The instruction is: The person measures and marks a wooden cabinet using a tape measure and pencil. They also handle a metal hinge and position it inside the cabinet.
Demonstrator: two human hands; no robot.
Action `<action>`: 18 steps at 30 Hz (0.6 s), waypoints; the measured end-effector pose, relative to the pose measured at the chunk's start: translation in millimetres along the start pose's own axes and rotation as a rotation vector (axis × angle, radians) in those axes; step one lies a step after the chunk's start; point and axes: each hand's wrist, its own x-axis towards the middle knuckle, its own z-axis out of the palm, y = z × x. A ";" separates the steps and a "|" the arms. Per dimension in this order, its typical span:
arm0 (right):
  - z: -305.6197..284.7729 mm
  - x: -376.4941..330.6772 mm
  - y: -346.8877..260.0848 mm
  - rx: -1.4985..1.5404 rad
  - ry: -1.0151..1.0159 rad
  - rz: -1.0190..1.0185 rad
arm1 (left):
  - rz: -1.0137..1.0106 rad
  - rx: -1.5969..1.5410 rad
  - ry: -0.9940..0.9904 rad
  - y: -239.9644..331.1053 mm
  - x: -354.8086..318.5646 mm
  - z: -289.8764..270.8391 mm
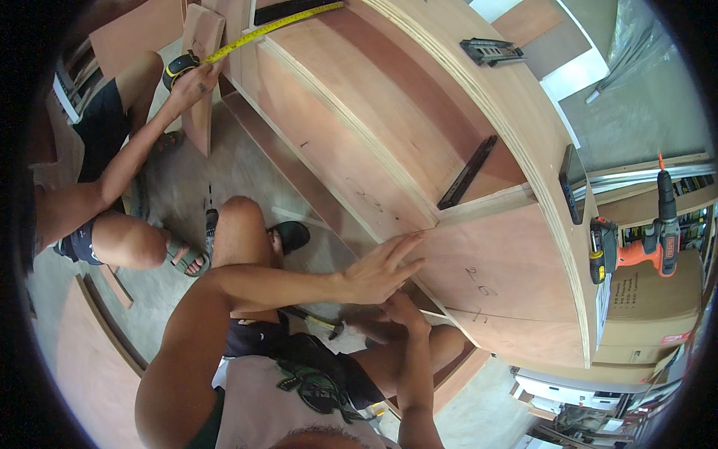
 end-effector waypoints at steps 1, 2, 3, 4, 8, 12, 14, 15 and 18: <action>2.6 3.0 15.0 0.003 0.006 -0.001 | 0.009 0.003 -0.025 1.8 0.8 1.9; 3.8 3.8 21.9 -0.006 0.023 -0.001 | 0.016 0.007 -0.050 2.8 0.9 5.9; 4.5 4.8 28.8 -0.016 0.040 -0.001 | 0.022 0.010 -0.075 3.9 1.0 9.9; 4.2 3.0 26.8 -0.040 0.068 -0.001 | 0.016 0.008 -0.083 4.5 -0.2 14.3; -2.5 -10.4 13.6 -0.043 0.107 -0.150 | 0.005 -0.011 -0.134 8.3 -2.2 21.2; -5.0 -22.0 6.5 0.012 0.136 -0.126 | -0.008 -0.050 -0.136 10.8 -2.5 27.2; -8.7 -26.4 0.8 -0.041 0.129 -0.095 | -0.003 -0.050 -0.153 11.2 -2.5 27.8; -7.1 -25.2 4.5 -0.027 0.133 -0.119 | -0.001 -0.050 -0.160 11.1 -2.6 27.7; -2.1 -21.0 23.3 0.008 0.143 -0.177 | -0.002 -0.051 -0.156 12.0 -2.9 30.5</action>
